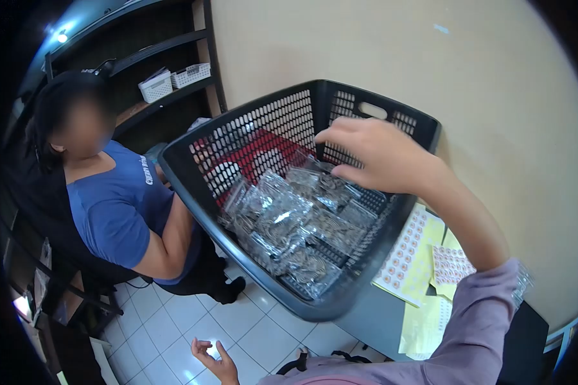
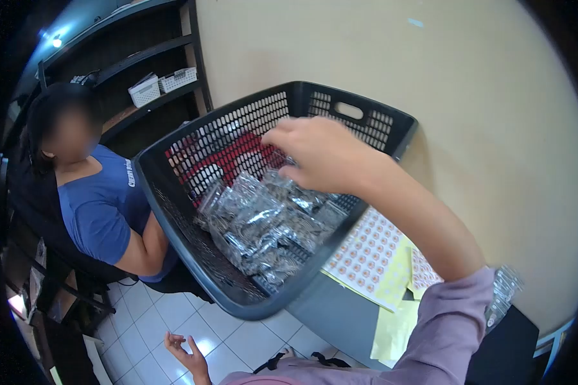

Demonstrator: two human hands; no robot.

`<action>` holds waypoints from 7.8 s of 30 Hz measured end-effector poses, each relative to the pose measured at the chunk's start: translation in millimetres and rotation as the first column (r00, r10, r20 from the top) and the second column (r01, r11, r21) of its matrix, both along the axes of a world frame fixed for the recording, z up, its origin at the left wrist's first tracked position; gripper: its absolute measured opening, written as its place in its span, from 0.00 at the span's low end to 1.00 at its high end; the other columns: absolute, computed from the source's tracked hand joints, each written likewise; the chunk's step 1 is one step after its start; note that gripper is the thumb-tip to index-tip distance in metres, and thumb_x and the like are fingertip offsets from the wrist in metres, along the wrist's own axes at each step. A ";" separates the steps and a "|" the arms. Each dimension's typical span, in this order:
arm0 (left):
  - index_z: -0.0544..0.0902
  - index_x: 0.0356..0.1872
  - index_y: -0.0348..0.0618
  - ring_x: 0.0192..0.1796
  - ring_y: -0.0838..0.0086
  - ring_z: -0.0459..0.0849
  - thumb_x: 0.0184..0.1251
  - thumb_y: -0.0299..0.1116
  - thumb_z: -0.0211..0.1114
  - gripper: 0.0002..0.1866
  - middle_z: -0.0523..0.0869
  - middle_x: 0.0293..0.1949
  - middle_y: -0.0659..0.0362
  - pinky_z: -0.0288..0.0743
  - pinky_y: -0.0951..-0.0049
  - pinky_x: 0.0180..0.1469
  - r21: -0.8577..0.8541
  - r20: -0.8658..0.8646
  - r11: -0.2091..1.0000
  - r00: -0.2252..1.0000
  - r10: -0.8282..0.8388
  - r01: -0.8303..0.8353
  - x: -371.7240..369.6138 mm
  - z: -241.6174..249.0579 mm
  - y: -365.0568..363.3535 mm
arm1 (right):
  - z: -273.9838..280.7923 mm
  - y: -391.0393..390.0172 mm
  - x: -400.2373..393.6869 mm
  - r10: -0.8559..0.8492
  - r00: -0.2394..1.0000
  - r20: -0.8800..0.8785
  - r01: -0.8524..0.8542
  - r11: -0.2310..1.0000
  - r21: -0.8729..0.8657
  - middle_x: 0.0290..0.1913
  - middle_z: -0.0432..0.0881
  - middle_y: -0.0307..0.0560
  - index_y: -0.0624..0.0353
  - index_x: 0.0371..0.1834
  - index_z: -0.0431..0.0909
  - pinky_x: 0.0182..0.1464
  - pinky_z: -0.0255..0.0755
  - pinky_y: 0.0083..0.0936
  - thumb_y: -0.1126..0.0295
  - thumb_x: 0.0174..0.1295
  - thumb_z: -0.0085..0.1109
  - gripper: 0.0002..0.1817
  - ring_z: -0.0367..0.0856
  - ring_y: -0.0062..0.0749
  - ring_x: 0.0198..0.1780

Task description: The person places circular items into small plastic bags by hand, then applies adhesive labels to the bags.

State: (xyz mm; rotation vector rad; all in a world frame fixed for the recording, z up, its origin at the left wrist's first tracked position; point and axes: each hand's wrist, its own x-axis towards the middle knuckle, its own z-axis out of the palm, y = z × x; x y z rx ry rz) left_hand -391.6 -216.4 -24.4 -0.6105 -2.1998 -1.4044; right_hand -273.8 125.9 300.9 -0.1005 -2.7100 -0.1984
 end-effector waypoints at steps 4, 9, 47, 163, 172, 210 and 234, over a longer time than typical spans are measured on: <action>0.59 0.55 0.36 0.43 0.70 0.70 0.56 0.21 0.54 0.24 0.68 0.43 0.54 0.66 0.73 0.45 0.069 0.152 0.998 0.988 0.000 -0.010 -25.1 -17.9 -16.7 | -38.2 25.4 -97.6 -0.144 0.833 0.534 0.120 0.990 0.080 0.39 0.76 0.51 0.60 0.43 0.72 0.45 0.70 0.34 0.61 0.49 0.58 0.20 0.76 0.42 0.42; 0.61 0.54 0.34 0.48 0.65 0.70 0.56 0.24 0.59 0.25 0.68 0.49 0.49 0.68 0.71 0.45 0.026 0.171 0.999 0.985 -0.030 0.026 -33.2 -9.7 -23.2 | -116.3 62.9 -137.9 -0.202 0.526 0.826 0.319 0.947 0.029 0.41 0.76 0.62 0.71 0.34 0.76 0.47 0.69 0.37 0.47 0.54 0.48 0.30 0.75 0.51 0.45; 0.61 0.53 0.39 0.50 0.69 0.70 0.45 0.47 0.65 0.36 0.69 0.50 0.52 0.66 0.69 0.46 0.608 0.087 0.009 -0.055 -0.995 0.794 207.2 115.1 189.7 | -136.9 -89.8 288.2 -0.551 0.640 -0.535 -0.357 0.404 -0.843 0.28 0.74 0.47 0.67 0.31 0.68 0.33 0.74 0.20 0.79 0.56 0.50 0.02 0.79 0.29 0.30; 0.65 0.52 0.39 0.41 0.72 0.79 0.64 0.38 0.51 0.19 0.77 0.39 0.55 0.78 0.74 0.36 0.842 0.533 0.344 -0.742 -0.406 0.416 271.3 -13.0 238.4 | -330.8 -124.1 310.0 -0.993 0.054 -0.100 0.709 0.109 -0.696 0.39 0.77 0.53 0.65 0.31 0.74 0.54 0.65 0.41 0.75 0.44 0.56 0.09 0.73 0.52 0.48; 0.60 0.55 0.39 0.41 0.70 0.78 0.64 0.31 0.47 0.19 0.75 0.46 0.49 0.75 0.73 0.41 0.846 0.422 0.073 -0.580 -0.697 0.528 283.2 -20.0 233.3 | -325.2 -122.5 316.0 -0.984 0.100 -0.144 0.601 0.175 -0.780 0.43 0.76 0.54 0.62 0.24 0.75 0.50 0.66 0.37 0.77 0.45 0.57 0.03 0.74 0.52 0.48; 0.54 0.59 0.38 0.55 0.66 0.71 0.62 0.22 0.46 0.23 0.68 0.52 0.49 0.65 0.70 0.54 0.666 0.235 -0.146 -0.392 -0.889 0.731 285.0 -23.6 224.9 | -290.3 -106.9 239.3 -0.936 0.200 -0.289 0.476 0.351 -0.807 0.39 0.70 0.37 0.52 0.25 0.79 0.48 0.48 0.30 0.65 0.46 0.61 0.05 0.64 0.30 0.46; 0.51 0.59 0.39 0.53 0.65 0.73 0.65 0.23 0.42 0.21 0.68 0.54 0.46 0.68 0.73 0.51 0.694 0.249 -0.101 -0.369 -0.895 0.713 286.3 -11.2 224.9 | -290.7 -96.7 269.1 -0.850 0.334 -0.408 0.334 0.511 -0.792 0.35 0.69 0.44 0.57 0.28 0.71 0.43 0.58 0.30 0.64 0.35 0.69 0.19 0.69 0.36 0.40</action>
